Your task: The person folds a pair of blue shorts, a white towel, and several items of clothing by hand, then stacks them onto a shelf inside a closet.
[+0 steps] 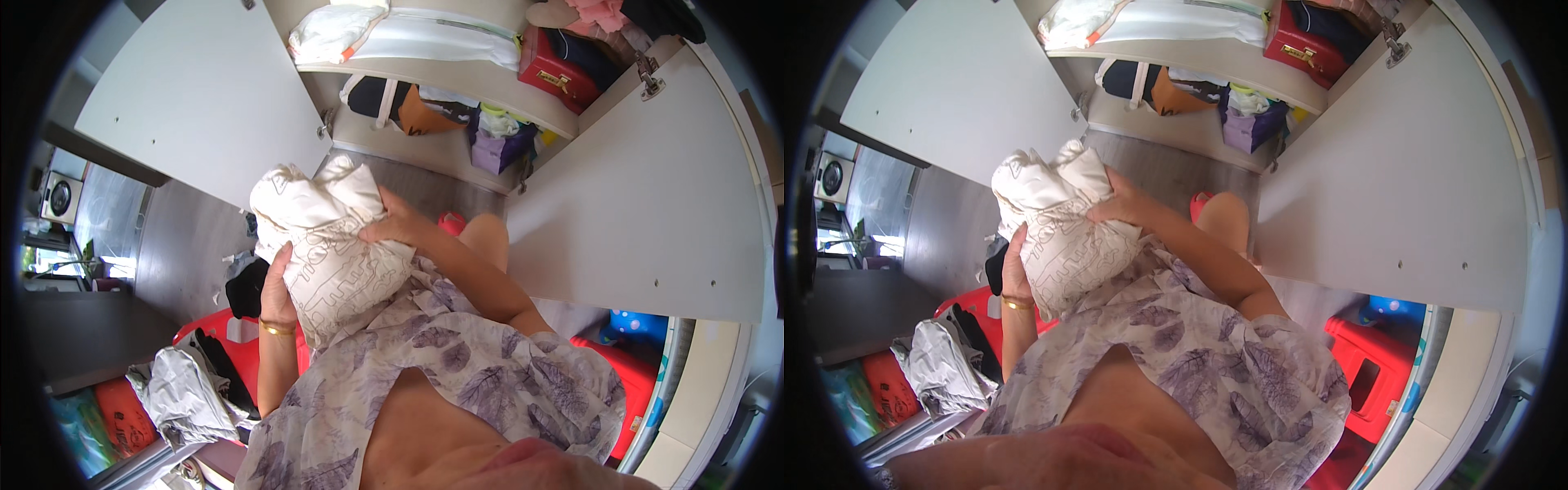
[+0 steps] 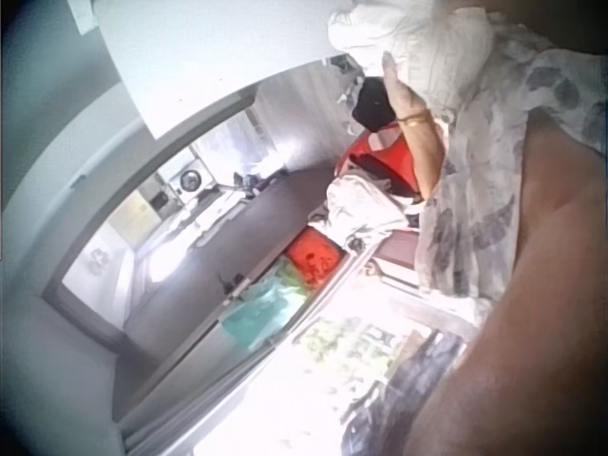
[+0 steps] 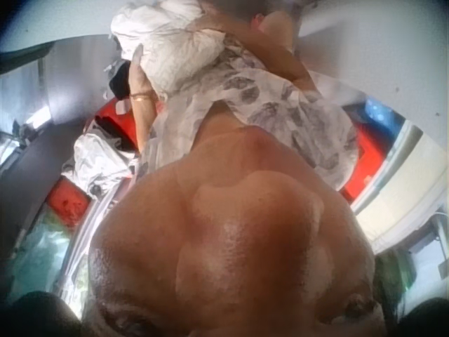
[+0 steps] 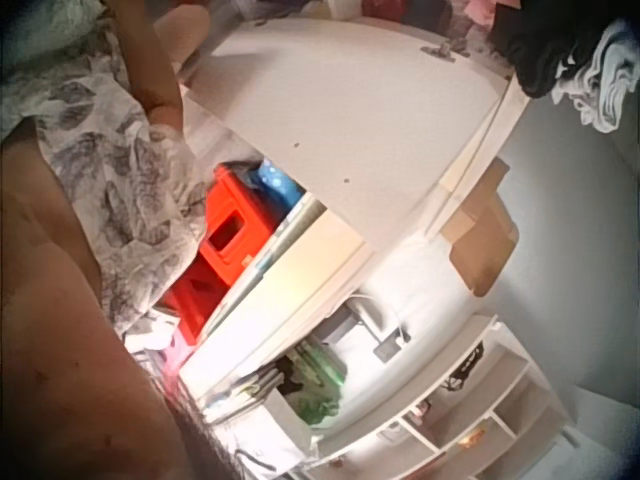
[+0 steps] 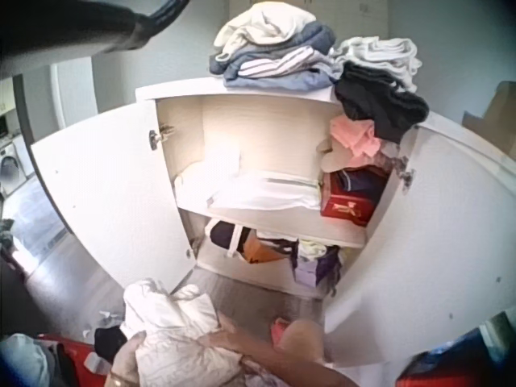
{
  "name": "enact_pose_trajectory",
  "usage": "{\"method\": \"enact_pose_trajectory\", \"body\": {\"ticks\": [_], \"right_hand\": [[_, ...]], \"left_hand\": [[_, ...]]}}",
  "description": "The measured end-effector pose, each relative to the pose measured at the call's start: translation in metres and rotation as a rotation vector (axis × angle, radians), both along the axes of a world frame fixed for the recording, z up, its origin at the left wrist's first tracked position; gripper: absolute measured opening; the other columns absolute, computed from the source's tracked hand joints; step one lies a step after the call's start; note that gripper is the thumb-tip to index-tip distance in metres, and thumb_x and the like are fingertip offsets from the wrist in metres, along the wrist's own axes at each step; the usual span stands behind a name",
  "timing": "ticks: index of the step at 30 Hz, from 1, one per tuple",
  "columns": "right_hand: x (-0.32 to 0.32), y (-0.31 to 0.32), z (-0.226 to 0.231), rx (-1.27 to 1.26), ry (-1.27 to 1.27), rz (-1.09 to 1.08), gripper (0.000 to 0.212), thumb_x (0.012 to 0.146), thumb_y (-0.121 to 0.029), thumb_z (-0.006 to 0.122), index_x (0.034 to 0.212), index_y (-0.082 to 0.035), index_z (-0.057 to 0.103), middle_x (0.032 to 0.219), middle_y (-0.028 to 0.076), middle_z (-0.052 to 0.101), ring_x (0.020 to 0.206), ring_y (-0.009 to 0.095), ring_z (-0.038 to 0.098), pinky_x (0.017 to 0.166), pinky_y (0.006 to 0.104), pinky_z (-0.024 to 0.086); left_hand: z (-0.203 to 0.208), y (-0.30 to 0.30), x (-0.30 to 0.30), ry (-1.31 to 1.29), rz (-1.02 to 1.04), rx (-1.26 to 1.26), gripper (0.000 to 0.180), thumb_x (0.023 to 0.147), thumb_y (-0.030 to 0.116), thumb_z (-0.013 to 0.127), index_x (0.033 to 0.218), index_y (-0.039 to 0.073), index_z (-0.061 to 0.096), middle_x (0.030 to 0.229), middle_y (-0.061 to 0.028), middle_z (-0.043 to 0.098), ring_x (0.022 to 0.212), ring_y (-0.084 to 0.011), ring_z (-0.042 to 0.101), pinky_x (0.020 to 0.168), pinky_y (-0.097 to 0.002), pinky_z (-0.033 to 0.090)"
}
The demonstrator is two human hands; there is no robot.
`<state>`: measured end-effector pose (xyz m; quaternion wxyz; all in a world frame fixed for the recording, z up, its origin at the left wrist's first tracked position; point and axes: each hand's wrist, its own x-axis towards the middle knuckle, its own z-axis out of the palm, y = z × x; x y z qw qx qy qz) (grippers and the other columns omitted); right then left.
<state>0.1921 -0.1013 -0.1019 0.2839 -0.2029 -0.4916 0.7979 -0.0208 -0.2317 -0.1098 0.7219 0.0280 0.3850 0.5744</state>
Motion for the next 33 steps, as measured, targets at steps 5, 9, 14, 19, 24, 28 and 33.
{"method": "enact_pose_trajectory", "body": {"ticks": [5, 9, 14, 19, 24, 28, 33], "right_hand": [[0.014, 0.062, 0.004, 0.019, -0.046, 0.009, 0.079, 0.061, -0.008, 0.069, 0.133, -0.004, 0.035, 0.115, 0.009, 0.053, 0.102, 0.018, 0.053, 0.085, 0.0300, 0.045], [0.020, 0.081, -0.044, 0.018, -0.233, -0.024, 0.063, 0.061, -0.017, 0.072, 0.119, -0.001, 0.052, 0.112, 0.011, 0.057, 0.096, 0.019, 0.057, 0.087, 0.0316, 0.044], [0.039, 0.080, -0.008, 0.013, -0.203, 0.160, 0.061, 0.065, -0.022, 0.069, 0.117, 0.004, 0.051, 0.105, 0.015, 0.059, 0.100, 0.023, 0.056, 0.087, 0.0330, 0.043], [0.064, 0.101, -0.043, 0.136, -0.132, -0.214, 0.067, 0.065, -0.017, 0.065, 0.123, 0.006, 0.043, 0.111, 0.015, 0.056, 0.101, 0.024, 0.056, 0.087, 0.0338, 0.044], [0.058, 0.096, -0.048, -0.052, -0.069, -0.199, 0.066, 0.067, -0.011, 0.059, 0.126, 0.008, 0.038, 0.118, 0.019, 0.052, 0.103, 0.028, 0.056, 0.087, 0.0351, 0.046], [0.049, 0.103, -0.061, -0.127, -0.085, -0.197, 0.063, 0.069, -0.010, 0.057, 0.126, 0.008, 0.038, 0.118, 0.020, 0.052, 0.102, 0.029, 0.057, 0.086, 0.0361, 0.048], [0.058, 0.127, -0.093, -0.314, -0.157, -0.176, 0.061, 0.072, -0.008, 0.053, 0.128, 0.008, 0.035, 0.120, 0.022, 0.051, 0.102, 0.029, 0.057, 0.088, 0.0364, 0.047]], "left_hand": [[0.026, 0.067, 0.017, 0.257, 0.010, 0.201, 0.050, 0.088, 0.028, 0.053, 0.128, 0.001, 0.042, 0.121, -0.0142, 0.054, 0.108, -0.0273, 0.054, 0.093, -0.0405, 0.044], [0.018, 0.099, 0.026, 0.459, 0.041, 0.240, 0.048, 0.084, 0.014, 0.058, 0.126, -0.002, 0.042, 0.118, -0.0135, 0.055, 0.105, -0.0240, 0.056, 0.089, -0.0372, 0.046], [-0.002, 0.115, 0.044, 0.284, 0.042, -0.017, 0.036, 0.080, 0.010, 0.064, 0.112, -0.003, 0.053, 0.105, -0.0153, 0.061, 0.088, -0.0249, 0.064, 0.077, -0.0355, 0.055], [-0.031, 0.131, 0.079, -0.001, 0.170, 0.240, 0.034, 0.078, 0.002, 0.064, 0.110, -0.002, 0.055, 0.101, -0.0139, 0.063, 0.087, -0.0231, 0.064, 0.076, -0.0361, 0.055], [-0.032, 0.131, 0.078, -0.014, 0.246, 0.202, 0.034, 0.078, -0.002, 0.062, 0.112, -0.001, 0.055, 0.103, -0.0132, 0.062, 0.089, -0.0224, 0.063, 0.077, -0.0350, 0.054], [-0.027, 0.131, 0.066, -0.071, 0.290, 0.258, 0.035, 0.079, -0.003, 0.060, 0.113, -0.001, 0.053, 0.104, -0.0130, 0.062, 0.090, -0.0223, 0.063, 0.077, -0.0355, 0.054], [-0.028, 0.129, 0.057, -0.044, 0.355, 0.281, 0.034, 0.078, -0.004, 0.060, 0.111, -0.001, 0.054, 0.103, -0.0129, 0.062, 0.090, -0.0228, 0.063, 0.078, -0.0372, 0.054]]}}
